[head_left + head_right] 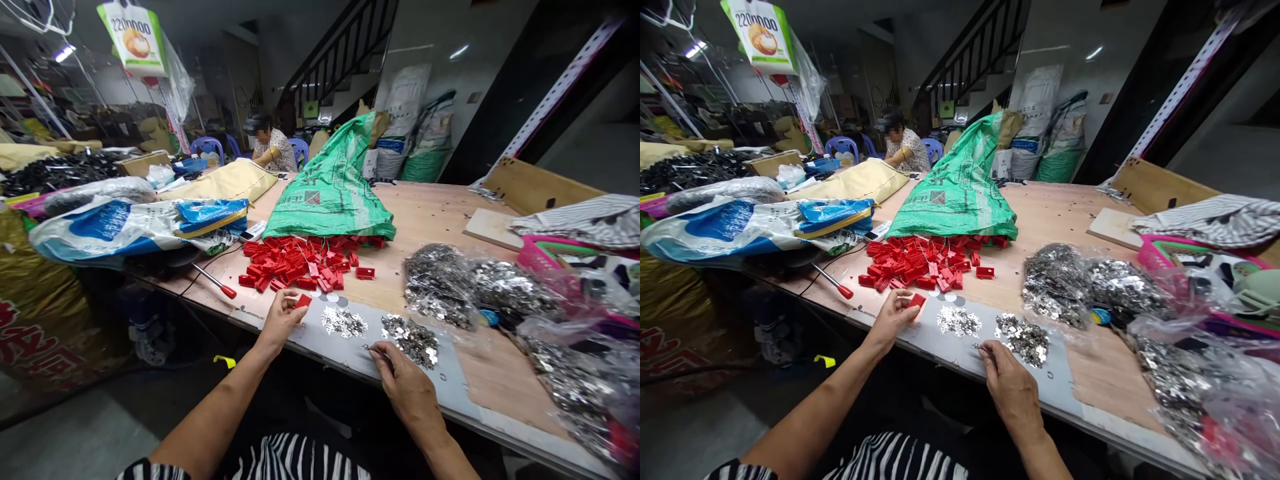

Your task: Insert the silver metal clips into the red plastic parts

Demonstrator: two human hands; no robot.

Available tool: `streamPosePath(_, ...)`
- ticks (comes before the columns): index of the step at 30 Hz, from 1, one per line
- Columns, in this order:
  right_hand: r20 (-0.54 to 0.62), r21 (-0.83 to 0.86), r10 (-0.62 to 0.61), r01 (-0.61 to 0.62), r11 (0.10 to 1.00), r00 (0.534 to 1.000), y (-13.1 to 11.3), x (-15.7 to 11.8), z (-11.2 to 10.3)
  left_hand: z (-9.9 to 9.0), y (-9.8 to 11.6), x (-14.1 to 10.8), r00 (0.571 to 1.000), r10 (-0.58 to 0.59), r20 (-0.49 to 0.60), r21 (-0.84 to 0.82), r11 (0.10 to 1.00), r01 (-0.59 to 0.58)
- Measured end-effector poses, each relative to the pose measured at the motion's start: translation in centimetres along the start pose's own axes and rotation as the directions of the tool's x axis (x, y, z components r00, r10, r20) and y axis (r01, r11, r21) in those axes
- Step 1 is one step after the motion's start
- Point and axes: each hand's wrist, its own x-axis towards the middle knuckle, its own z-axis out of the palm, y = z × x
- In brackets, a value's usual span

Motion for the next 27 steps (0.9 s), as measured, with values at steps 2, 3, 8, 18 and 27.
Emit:
streamPosePath(2,0.036,0.098,0.048,-0.052,0.994,0.998,-0.6,0.0,-0.3,0.0,1.1,-1.0,0.957,-0.165,0.239,-0.504,0.821,0.268)
streamPosePath(3,0.049,0.151,0.06,-0.067,0.986,0.997,-1.0,0.0,-0.5,0.0,1.6,-1.5,0.912,-0.189,0.364,-0.647,0.653,0.393)
streamPosePath(8,0.087,0.371,0.082,-0.108,0.922,0.993,-3.4,0.1,-1.7,0.3,3.0,-3.4,0.793,-0.139,0.593,-0.733,0.315,0.603)
streamPosePath(18,0.07,0.47,0.05,-0.077,0.879,0.996,-6.5,-0.3,-4.1,1.8,3.0,-5.2,0.937,0.016,0.35,-0.644,0.73,0.228)
streamPosePath(27,0.036,0.4,-0.118,0.094,0.912,0.992,-8.0,-0.2,-3.4,1.8,3.2,-7.0,0.906,0.397,0.145,-0.13,0.916,-0.38)
